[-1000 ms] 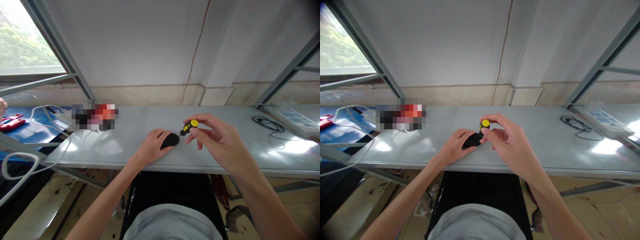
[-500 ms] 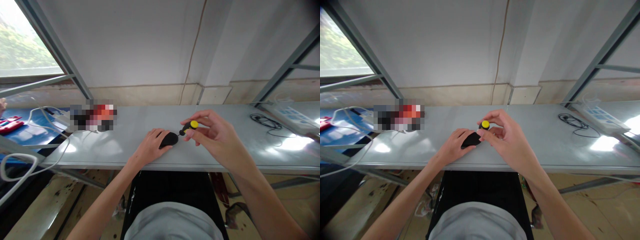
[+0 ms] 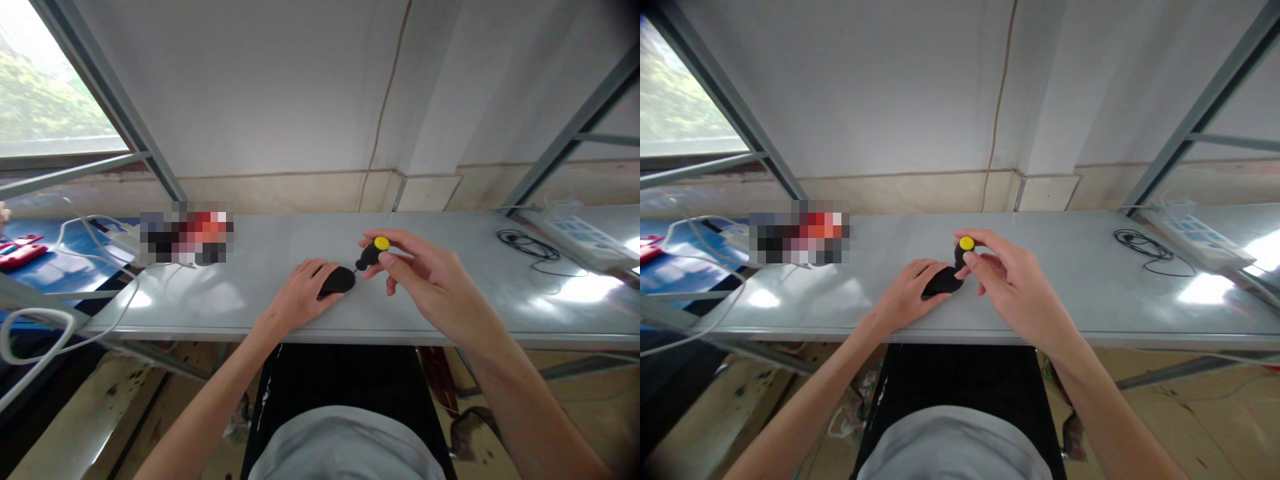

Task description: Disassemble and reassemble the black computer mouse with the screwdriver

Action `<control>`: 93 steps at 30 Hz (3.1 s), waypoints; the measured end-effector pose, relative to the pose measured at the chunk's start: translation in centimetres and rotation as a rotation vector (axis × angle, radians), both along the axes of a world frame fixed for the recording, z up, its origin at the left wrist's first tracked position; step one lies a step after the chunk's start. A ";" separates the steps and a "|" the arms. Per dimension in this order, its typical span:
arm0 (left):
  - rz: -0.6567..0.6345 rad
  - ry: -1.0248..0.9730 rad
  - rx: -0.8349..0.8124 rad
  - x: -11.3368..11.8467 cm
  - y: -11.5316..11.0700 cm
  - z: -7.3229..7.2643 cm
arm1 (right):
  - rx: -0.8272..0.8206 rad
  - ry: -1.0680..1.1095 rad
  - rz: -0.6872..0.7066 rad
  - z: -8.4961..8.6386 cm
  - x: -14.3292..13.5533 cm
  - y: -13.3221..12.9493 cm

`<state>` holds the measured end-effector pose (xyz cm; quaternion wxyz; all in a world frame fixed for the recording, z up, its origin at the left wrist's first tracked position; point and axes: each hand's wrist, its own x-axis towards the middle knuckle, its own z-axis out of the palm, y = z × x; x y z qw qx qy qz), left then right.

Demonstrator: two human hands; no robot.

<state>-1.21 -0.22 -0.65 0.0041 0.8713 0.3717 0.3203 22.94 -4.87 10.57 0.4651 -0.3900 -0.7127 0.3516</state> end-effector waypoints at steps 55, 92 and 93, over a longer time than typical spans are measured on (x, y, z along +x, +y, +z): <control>0.004 -0.001 -0.009 0.1 0.0 0.0 | -0.043 0.123 -0.035 -0.1 -0.1 0.8; 0.001 0.000 0.006 0.0 -0.1 0.0 | 0.033 0.016 0.033 0.2 0.1 0.2; 0.003 0.002 0.001 0.0 -0.1 0.1 | 0.030 0.023 0.032 0.1 0.1 0.2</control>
